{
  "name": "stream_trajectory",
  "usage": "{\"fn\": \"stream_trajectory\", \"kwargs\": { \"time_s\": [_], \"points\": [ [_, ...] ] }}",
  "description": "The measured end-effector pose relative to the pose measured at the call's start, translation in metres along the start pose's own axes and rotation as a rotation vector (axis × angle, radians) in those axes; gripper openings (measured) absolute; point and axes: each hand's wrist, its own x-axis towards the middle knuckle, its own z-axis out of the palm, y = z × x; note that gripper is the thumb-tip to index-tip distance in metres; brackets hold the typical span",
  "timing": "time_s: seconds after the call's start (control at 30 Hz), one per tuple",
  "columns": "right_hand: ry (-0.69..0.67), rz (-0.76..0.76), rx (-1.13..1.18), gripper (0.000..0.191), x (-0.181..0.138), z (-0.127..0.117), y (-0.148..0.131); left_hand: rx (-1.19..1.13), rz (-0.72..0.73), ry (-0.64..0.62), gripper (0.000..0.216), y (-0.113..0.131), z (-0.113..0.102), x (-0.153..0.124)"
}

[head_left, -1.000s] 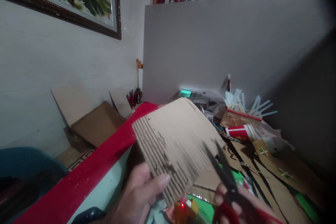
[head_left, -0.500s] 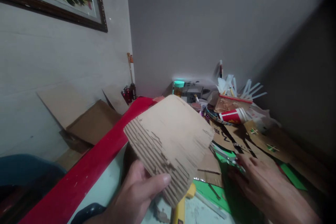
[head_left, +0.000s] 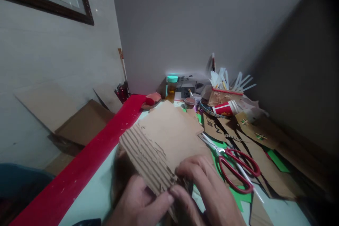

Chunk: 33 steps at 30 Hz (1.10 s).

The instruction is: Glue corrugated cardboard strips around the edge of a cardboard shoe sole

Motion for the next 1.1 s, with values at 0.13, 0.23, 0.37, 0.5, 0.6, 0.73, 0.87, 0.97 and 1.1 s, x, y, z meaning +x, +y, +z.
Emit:
{"fn": "stream_trajectory", "kwargs": {
  "time_s": [0.13,0.23,0.37,0.5,0.6,0.73,0.87,0.97,1.1],
  "points": [
    [-0.03,-0.006,0.001,0.006,-0.008,0.001,0.007,0.036,0.039,-0.069,0.015,0.0,0.003,0.001],
    [-0.002,0.005,0.017,0.011,-0.009,-0.001,0.006,-0.036,0.045,-0.111,0.016,0.006,0.004,-0.002],
    [0.078,0.003,0.012,0.014,-0.007,0.002,0.004,-0.099,-0.001,-0.123,0.019,0.013,0.005,-0.004],
    [0.079,0.049,0.032,0.015,-0.007,0.001,0.003,-0.088,-0.022,-0.174,0.01,0.009,0.004,-0.002],
    [0.009,0.1,0.12,0.013,-0.006,-0.006,0.002,-0.147,-0.031,-0.176,0.02,0.005,0.002,0.001],
    [-0.021,0.232,0.207,0.013,-0.003,-0.014,0.0,-0.169,-0.03,-0.196,0.019,0.002,0.0,0.002],
    [-0.031,0.269,0.258,0.016,-0.003,-0.017,-0.002,-0.177,-0.018,-0.266,0.022,0.004,0.0,0.002],
    [-0.002,0.201,0.205,0.004,-0.003,-0.016,-0.003,-0.104,0.008,-0.309,0.018,0.007,0.003,0.003],
    [-0.04,0.119,0.048,0.008,-0.005,-0.013,-0.003,0.0,0.07,-0.345,0.015,0.009,0.005,0.002]
  ]
}}
